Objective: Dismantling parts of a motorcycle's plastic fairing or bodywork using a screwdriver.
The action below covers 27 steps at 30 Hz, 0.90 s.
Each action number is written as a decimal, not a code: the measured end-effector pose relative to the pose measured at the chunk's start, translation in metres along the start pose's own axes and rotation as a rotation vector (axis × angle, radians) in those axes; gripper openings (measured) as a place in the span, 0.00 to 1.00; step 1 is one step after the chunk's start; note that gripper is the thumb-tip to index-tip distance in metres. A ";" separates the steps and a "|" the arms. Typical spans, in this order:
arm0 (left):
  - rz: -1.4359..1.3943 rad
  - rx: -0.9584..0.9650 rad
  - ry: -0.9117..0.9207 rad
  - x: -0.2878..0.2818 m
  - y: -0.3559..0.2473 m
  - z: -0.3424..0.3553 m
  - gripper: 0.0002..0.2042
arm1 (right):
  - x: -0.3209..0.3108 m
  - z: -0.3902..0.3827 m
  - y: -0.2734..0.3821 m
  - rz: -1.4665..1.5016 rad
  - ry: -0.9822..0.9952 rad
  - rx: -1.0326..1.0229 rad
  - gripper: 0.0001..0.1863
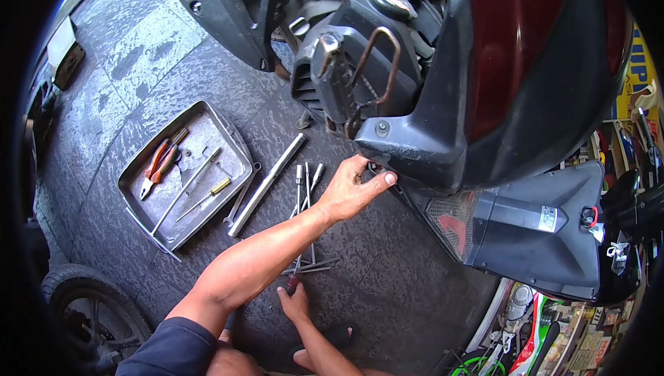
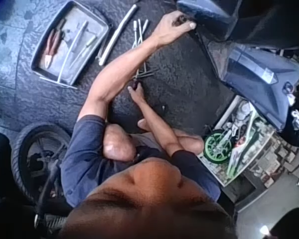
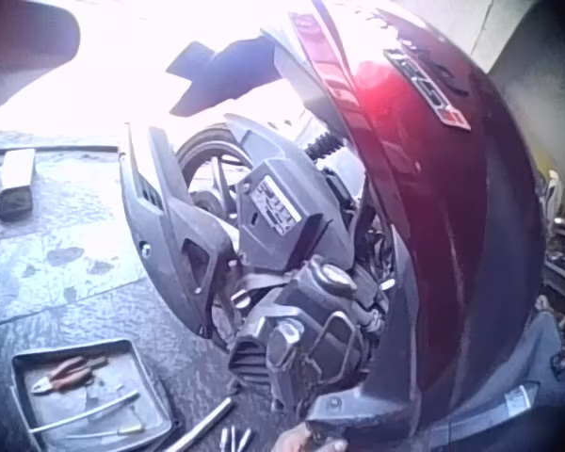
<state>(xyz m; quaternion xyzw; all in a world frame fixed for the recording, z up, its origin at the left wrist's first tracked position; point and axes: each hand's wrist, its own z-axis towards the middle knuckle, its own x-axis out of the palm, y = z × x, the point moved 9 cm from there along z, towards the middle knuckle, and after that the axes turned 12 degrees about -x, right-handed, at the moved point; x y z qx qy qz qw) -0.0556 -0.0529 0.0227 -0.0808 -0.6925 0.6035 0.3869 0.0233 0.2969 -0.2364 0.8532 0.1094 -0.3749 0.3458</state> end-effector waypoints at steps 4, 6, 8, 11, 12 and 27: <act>-0.221 -0.103 0.161 0.009 0.011 0.006 0.16 | -0.002 0.001 -0.005 0.058 0.027 0.067 0.24; -0.163 -0.094 0.174 0.006 0.012 0.006 0.17 | 0.000 0.001 -0.003 0.071 0.052 0.087 0.24; -0.128 -0.076 0.183 0.008 0.011 0.008 0.17 | -0.001 0.000 -0.002 0.060 0.072 0.064 0.23; -0.043 -0.062 0.181 0.004 0.008 0.005 0.18 | -0.003 0.002 0.007 0.068 0.103 0.065 0.24; -0.001 -0.060 0.176 0.002 0.008 0.003 0.19 | -0.003 0.001 0.012 0.056 0.130 0.064 0.25; 0.026 -0.048 -0.030 -0.005 0.013 -0.010 0.13 | -0.005 0.013 0.000 0.051 0.124 0.043 0.27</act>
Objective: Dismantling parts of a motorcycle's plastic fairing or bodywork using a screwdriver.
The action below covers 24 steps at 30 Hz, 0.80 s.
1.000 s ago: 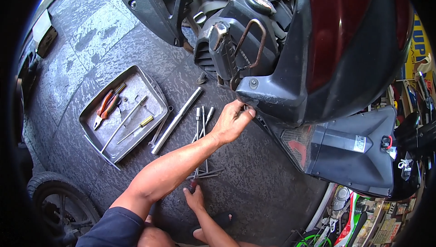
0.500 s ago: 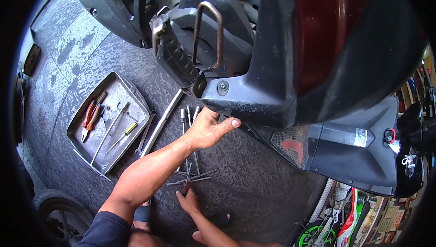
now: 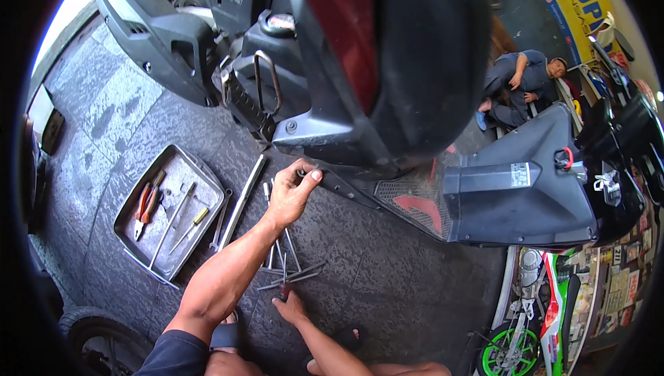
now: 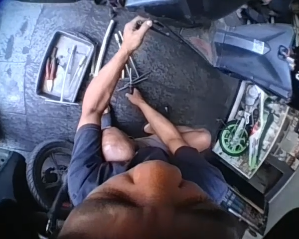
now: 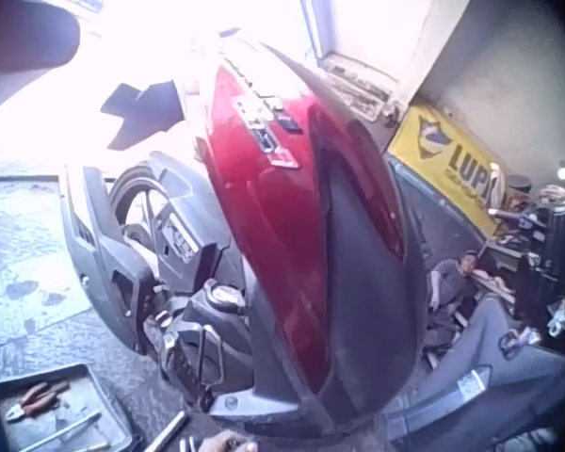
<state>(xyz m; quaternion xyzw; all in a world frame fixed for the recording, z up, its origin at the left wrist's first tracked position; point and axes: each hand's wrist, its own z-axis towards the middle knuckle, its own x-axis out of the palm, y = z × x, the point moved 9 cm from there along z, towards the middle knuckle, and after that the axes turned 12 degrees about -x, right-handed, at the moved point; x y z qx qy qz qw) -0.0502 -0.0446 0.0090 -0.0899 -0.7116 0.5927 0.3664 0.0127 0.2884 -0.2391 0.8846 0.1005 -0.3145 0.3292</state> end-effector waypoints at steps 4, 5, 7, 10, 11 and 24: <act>-0.005 -0.155 -0.038 0.002 0.007 -0.003 0.11 | -0.002 0.003 -0.002 -0.060 0.027 0.041 0.29; -0.019 -0.182 -0.060 0.002 0.008 -0.003 0.11 | -0.003 0.000 -0.001 -0.047 0.009 0.028 0.29; -0.003 -0.103 -0.133 -0.006 0.006 -0.005 0.11 | 0.001 -0.007 0.003 -0.021 -0.018 0.005 0.30; 0.019 -0.106 -0.124 -0.007 0.010 -0.005 0.12 | 0.008 -0.015 -0.011 -0.017 -0.009 0.032 0.31; 0.053 -0.136 -0.138 -0.006 -0.001 -0.010 0.11 | 0.008 -0.016 -0.013 -0.006 -0.025 0.028 0.31; 0.119 -0.019 0.007 0.013 -0.003 0.008 0.12 | 0.002 -0.015 -0.034 0.115 -0.022 0.076 0.33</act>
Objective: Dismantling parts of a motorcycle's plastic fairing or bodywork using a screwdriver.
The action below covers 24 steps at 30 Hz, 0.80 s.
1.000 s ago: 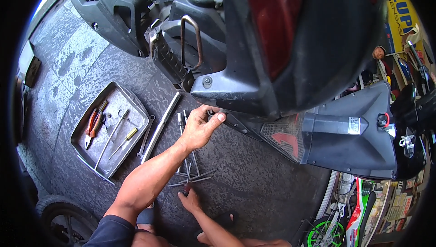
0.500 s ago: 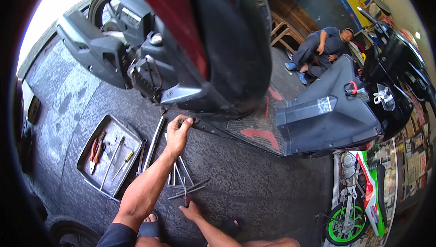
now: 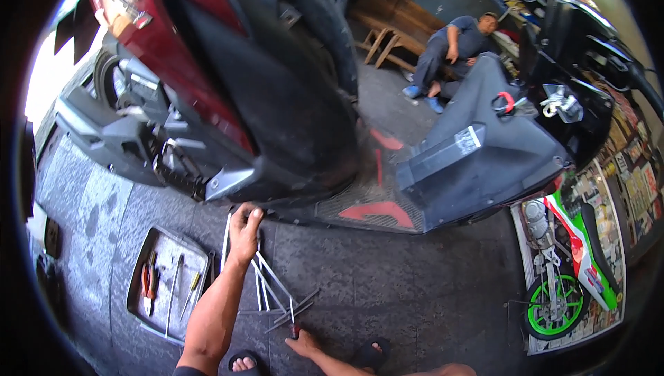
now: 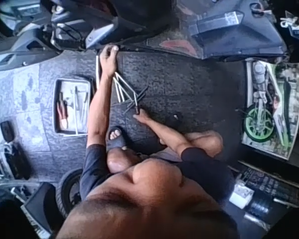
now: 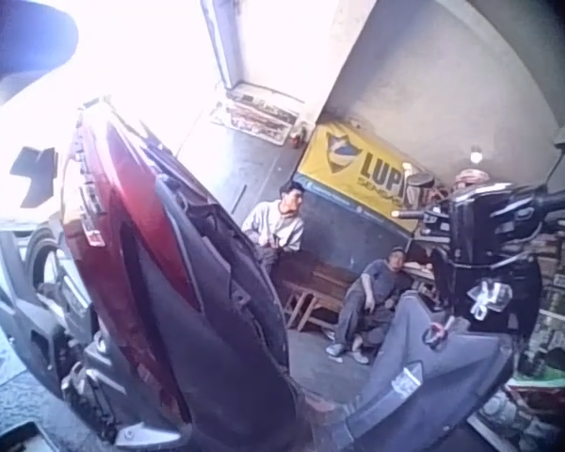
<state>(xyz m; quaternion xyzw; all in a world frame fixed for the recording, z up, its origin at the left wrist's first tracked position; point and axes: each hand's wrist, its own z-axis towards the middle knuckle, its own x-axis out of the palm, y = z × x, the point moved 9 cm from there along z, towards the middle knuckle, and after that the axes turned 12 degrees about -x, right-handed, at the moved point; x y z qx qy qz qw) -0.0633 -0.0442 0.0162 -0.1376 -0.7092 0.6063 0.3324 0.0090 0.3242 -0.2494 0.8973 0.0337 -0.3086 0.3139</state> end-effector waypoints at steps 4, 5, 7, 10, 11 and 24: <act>-0.016 -0.017 -0.017 -0.022 0.016 -0.001 0.13 | 0.021 -0.001 0.011 0.053 -0.062 -0.080 0.31; -0.026 -0.001 -0.019 -0.026 0.014 -0.001 0.13 | 0.028 -0.010 0.016 0.130 -0.044 -0.007 0.33; -0.004 -0.045 -0.009 -0.027 0.015 -0.005 0.12 | 0.022 -0.010 0.017 0.118 -0.099 -0.036 0.32; -0.006 -0.032 -0.073 -0.019 0.011 -0.008 0.15 | 0.012 -0.003 0.008 0.018 -0.155 -0.105 0.31; -0.087 -0.046 -0.121 -0.006 0.014 -0.007 0.16 | 0.003 0.000 0.004 -0.067 -0.181 -0.155 0.31; -1.084 -0.885 0.121 0.082 0.114 -0.015 0.50 | 0.007 0.002 0.001 -0.046 -0.112 -0.007 0.27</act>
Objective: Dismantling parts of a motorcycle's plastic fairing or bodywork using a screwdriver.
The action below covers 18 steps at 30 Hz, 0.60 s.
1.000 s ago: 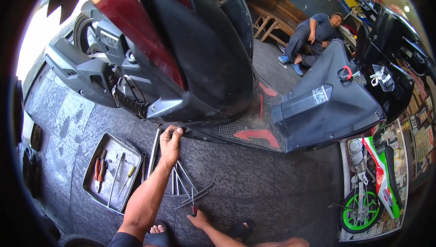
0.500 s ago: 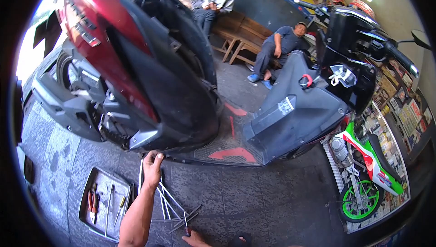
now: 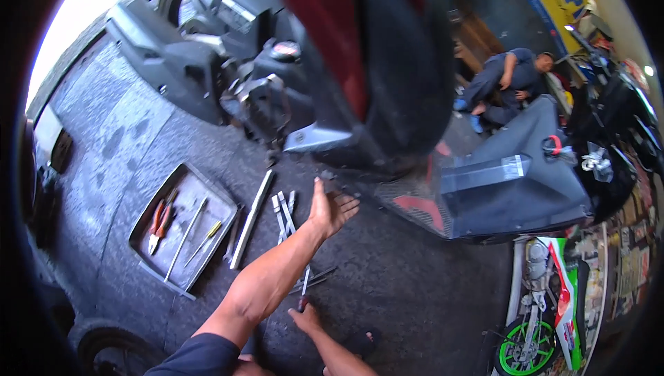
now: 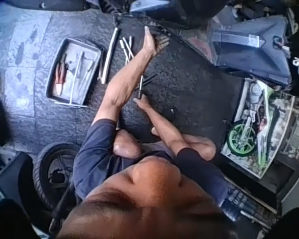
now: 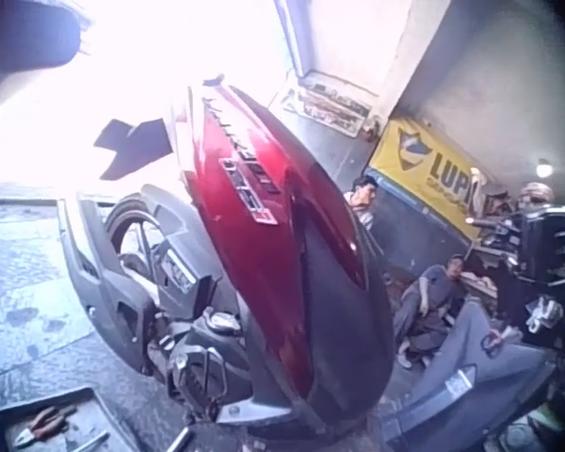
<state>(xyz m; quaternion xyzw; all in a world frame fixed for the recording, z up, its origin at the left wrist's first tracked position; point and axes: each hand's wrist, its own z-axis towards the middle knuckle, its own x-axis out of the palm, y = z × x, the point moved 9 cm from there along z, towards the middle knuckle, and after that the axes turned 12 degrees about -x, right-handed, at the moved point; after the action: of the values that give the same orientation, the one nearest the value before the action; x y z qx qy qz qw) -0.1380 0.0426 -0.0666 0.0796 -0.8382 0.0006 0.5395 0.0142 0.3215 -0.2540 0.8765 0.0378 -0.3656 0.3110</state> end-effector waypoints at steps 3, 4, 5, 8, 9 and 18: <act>-0.060 -0.041 0.021 -0.004 0.018 0.016 0.51 | 0.002 0.000 0.000 -0.056 -0.024 -0.102 0.28; -0.042 -0.026 -0.009 -0.007 0.019 0.018 0.51 | 0.009 0.001 -0.010 0.036 -0.019 -0.063 0.27; -0.026 0.001 -0.056 -0.016 0.016 0.017 0.52 | 0.014 0.001 -0.012 0.012 -0.004 -0.056 0.27; 0.000 0.025 -0.030 -0.014 0.010 0.021 0.53 | 0.021 -0.002 -0.016 0.001 0.111 0.049 0.33; 0.000 0.015 -0.019 -0.004 0.018 0.024 0.53 | 0.017 0.001 -0.028 0.005 0.120 0.098 0.32; -0.003 0.066 -0.020 -0.004 0.025 0.011 0.49 | -0.014 -0.050 0.005 0.342 0.050 0.184 0.33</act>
<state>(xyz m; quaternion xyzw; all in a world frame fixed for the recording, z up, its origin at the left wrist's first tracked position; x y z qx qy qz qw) -0.1499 0.0666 -0.0731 0.0986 -0.8430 0.0267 0.5281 0.0361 0.3482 -0.2149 0.9036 -0.1377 -0.2876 0.2862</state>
